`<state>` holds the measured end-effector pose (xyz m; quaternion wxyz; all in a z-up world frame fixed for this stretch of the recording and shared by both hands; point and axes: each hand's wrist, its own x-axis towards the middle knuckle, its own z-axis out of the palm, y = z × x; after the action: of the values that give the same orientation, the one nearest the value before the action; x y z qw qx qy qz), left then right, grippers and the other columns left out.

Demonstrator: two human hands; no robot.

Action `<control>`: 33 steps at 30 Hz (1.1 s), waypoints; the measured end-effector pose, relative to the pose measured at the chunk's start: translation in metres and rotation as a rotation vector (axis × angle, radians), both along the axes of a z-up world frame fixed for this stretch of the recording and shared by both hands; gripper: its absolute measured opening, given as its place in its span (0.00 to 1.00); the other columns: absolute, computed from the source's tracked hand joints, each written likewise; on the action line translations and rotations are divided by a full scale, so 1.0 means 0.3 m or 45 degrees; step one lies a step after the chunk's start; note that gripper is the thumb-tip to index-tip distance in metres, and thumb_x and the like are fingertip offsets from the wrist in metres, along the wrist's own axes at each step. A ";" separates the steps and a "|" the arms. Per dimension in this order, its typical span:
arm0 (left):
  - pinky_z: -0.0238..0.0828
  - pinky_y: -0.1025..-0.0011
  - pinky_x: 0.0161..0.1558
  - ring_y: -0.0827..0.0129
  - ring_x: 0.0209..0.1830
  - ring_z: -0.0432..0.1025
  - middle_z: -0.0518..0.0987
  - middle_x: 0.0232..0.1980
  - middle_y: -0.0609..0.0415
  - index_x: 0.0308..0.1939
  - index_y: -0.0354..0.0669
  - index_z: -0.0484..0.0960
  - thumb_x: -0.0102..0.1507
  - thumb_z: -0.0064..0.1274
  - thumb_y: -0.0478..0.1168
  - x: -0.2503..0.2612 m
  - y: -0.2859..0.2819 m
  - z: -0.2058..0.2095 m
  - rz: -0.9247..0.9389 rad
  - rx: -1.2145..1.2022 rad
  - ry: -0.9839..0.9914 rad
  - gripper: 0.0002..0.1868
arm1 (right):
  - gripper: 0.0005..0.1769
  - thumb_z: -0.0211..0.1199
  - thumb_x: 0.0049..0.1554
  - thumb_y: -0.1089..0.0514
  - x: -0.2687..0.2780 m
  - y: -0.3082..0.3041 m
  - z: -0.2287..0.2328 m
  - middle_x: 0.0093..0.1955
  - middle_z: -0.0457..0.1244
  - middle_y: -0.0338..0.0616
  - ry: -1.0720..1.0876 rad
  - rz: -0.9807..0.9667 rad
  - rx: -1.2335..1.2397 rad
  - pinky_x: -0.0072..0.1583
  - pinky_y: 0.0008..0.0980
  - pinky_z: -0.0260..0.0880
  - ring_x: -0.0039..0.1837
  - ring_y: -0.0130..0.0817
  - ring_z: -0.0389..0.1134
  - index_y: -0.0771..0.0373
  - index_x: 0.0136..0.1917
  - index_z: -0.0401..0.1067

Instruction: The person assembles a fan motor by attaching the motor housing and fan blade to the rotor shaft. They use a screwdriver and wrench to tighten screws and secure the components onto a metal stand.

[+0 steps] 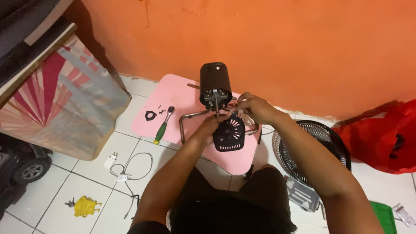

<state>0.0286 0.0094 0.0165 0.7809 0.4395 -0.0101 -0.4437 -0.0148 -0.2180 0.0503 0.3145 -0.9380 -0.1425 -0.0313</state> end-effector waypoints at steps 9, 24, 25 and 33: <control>0.81 0.68 0.33 0.67 0.31 0.80 0.82 0.38 0.50 0.47 0.32 0.80 0.64 0.63 0.43 0.012 0.009 -0.009 -0.064 0.043 -0.027 0.17 | 0.21 0.58 0.52 0.75 -0.028 0.000 -0.023 0.63 0.62 0.48 -0.101 0.079 0.031 0.57 0.34 0.71 0.63 0.42 0.67 0.60 0.55 0.80; 0.82 0.68 0.33 0.67 0.30 0.81 0.84 0.36 0.50 0.46 0.35 0.82 0.62 0.63 0.45 -0.006 0.030 0.048 -0.099 0.322 -0.017 0.17 | 0.08 0.58 0.62 0.66 -0.004 -0.020 -0.094 0.66 0.56 0.45 0.176 0.239 0.379 0.59 0.29 0.71 0.66 0.34 0.61 0.65 0.53 0.76; 0.82 0.68 0.32 0.67 0.29 0.80 0.84 0.36 0.49 0.45 0.35 0.82 0.62 0.63 0.46 -0.005 0.029 0.050 -0.121 0.314 -0.026 0.17 | 0.09 0.58 0.62 0.64 -0.005 -0.019 -0.084 0.66 0.56 0.44 0.224 0.208 0.364 0.57 0.30 0.71 0.65 0.33 0.61 0.65 0.53 0.76; 0.82 0.70 0.32 0.69 0.28 0.80 0.83 0.36 0.52 0.46 0.38 0.81 0.65 0.60 0.43 -0.002 0.027 0.065 -0.120 0.249 -0.035 0.12 | 0.16 0.55 0.65 0.51 0.029 0.012 -0.001 0.67 0.57 0.43 0.486 0.051 0.341 0.62 0.35 0.68 0.64 0.37 0.64 0.63 0.55 0.76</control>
<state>0.0281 0.0174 0.0360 0.7124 0.5187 0.0018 -0.4727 -0.0060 -0.2144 0.0499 0.4578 -0.8738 -0.0937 0.1344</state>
